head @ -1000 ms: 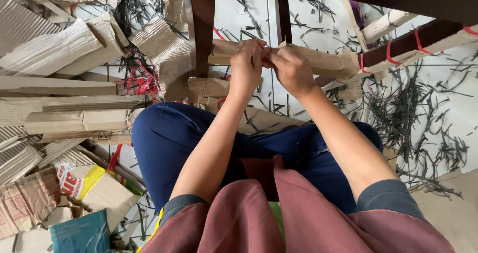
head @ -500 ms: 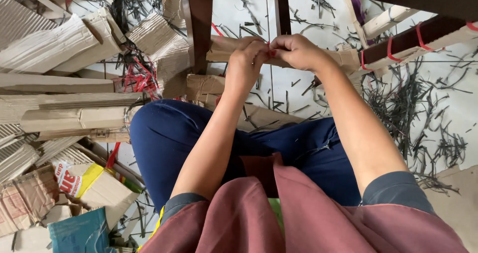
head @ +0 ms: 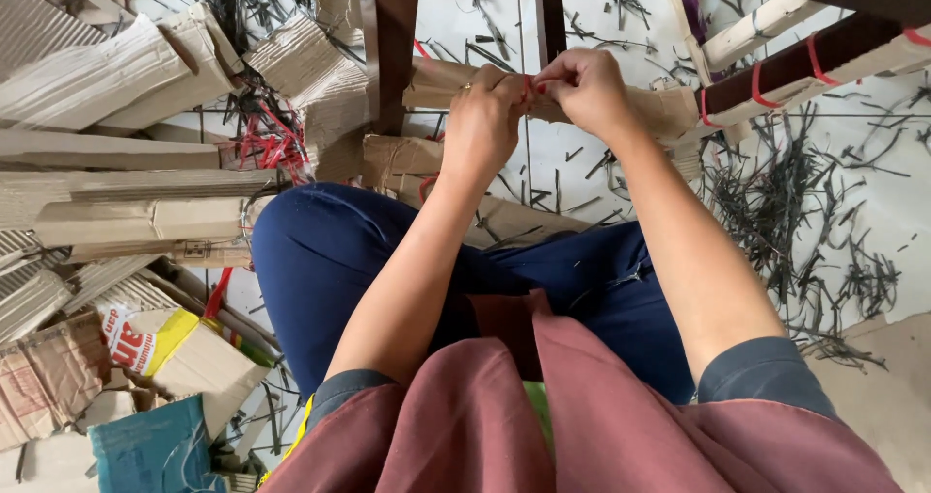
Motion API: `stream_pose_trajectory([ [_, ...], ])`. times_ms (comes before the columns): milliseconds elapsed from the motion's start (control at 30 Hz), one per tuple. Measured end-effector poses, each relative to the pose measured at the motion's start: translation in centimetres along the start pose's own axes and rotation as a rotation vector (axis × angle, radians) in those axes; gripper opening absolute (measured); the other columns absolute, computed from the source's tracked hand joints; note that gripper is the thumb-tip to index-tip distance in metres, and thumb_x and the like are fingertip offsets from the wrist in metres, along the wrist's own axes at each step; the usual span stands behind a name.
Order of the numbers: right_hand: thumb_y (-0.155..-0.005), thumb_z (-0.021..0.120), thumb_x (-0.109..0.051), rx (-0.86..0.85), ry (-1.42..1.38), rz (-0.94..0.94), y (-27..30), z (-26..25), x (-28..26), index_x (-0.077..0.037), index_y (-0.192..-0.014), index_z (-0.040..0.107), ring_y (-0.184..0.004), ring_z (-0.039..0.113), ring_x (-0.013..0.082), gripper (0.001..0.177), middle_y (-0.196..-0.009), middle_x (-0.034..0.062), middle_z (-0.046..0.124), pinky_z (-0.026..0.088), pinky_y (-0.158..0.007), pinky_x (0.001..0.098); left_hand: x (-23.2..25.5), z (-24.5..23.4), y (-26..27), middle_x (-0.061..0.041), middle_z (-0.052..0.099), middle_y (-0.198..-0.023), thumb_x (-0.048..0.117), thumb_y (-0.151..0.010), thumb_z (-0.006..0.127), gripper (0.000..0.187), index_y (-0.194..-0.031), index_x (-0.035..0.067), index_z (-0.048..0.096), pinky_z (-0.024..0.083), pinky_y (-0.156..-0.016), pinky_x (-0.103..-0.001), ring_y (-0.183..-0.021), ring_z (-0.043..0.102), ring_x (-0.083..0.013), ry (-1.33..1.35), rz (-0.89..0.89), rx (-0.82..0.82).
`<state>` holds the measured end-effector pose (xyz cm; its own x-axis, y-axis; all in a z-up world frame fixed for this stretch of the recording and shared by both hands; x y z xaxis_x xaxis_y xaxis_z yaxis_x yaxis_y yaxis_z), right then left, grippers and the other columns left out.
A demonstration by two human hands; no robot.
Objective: Wrapping the legs of a wooden chair with cardboard and securing it with red plastic string for protection.
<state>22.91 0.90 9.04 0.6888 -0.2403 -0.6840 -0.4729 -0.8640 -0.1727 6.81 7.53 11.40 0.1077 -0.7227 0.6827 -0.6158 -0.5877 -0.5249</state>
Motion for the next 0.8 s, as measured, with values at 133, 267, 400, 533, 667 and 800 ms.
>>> stream_pose_trajectory([
  [133,-0.081,0.070,0.016,0.195,0.225,-0.285,0.6,-0.9,-2.4,0.002,-0.083,0.071,-0.062,0.047,0.0188,0.015,-0.083,0.0103,0.058,0.041,-0.056,0.0306,-1.6,0.8,1.1,-0.012,0.061,-0.094,0.002,-0.077,0.072,0.008,-0.080,0.008,0.068,0.050,-0.074,-0.043,-0.070,0.061,-0.0344,-0.093,-0.053,-0.055],
  [267,-0.083,0.072,0.007,0.307,0.357,-0.173,-0.6,0.0,-1.2,-0.006,-0.084,0.071,-0.065,0.061,0.0250,0.013,-0.088,0.0086,0.063,0.052,-0.060,0.0383,-2.9,2.2,1.3,-0.015,0.066,-0.089,0.003,-0.074,0.074,0.010,-0.069,0.006,0.067,0.054,-0.060,-0.043,-0.062,0.065,-0.0336,0.027,-0.150,-0.133],
  [400,-0.086,0.071,-0.005,0.362,0.379,-0.162,-0.4,0.7,-0.5,-0.008,-0.088,0.079,-0.058,0.065,0.0270,0.009,-0.076,0.0060,0.077,0.052,-0.056,0.0402,-6.3,4.4,3.3,-0.011,0.069,-0.062,0.028,-0.085,0.075,0.029,-0.070,0.004,0.072,0.054,-0.056,-0.040,-0.052,0.062,-0.0292,0.082,-0.405,-0.414],
  [533,-0.088,0.069,0.003,0.397,0.338,-0.366,3.5,-0.4,-4.8,0.002,-0.096,0.076,-0.057,0.061,0.0345,0.011,-0.080,0.0159,0.075,0.048,-0.054,0.0407,-4.7,1.8,3.5,-0.013,0.054,-0.054,0.022,-0.094,0.060,0.040,-0.063,-0.003,0.058,0.047,-0.051,-0.039,-0.045,0.044,-0.0287,0.201,-0.335,-0.386],
  [667,-0.092,0.077,0.015,0.299,0.138,-0.283,8.5,0.7,-4.9,0.005,-0.099,0.075,-0.065,0.051,0.0178,0.013,-0.085,0.0107,0.060,0.042,-0.058,0.0300,-5.3,2.1,3.9,-0.011,0.066,-0.057,0.029,-0.092,0.064,0.034,-0.071,0.004,0.075,0.050,-0.051,-0.041,-0.045,0.054,-0.0317,0.059,-0.339,-0.432],
  [800,-0.089,0.068,0.013,0.071,-0.190,0.094,10.7,5.4,-0.5,0.008,-0.100,0.072,-0.069,0.061,0.0151,0.013,-0.096,0.0137,0.073,0.050,-0.062,0.0255,-7.4,3.7,4.9,-0.012,0.072,-0.069,0.033,-0.090,0.069,0.031,-0.072,0.008,0.074,0.053,-0.060,-0.046,-0.060,0.065,-0.0372,-0.161,-0.358,-0.571],
])
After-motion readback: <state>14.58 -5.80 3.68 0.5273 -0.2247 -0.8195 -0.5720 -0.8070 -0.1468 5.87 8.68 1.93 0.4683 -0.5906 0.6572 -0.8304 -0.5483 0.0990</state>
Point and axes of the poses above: each hand's wrist, its own y-axis away from the middle knuckle, its own z-axis out of the palm, x = y × z, the point moved 9 cm from there along -y, towards the middle knuckle
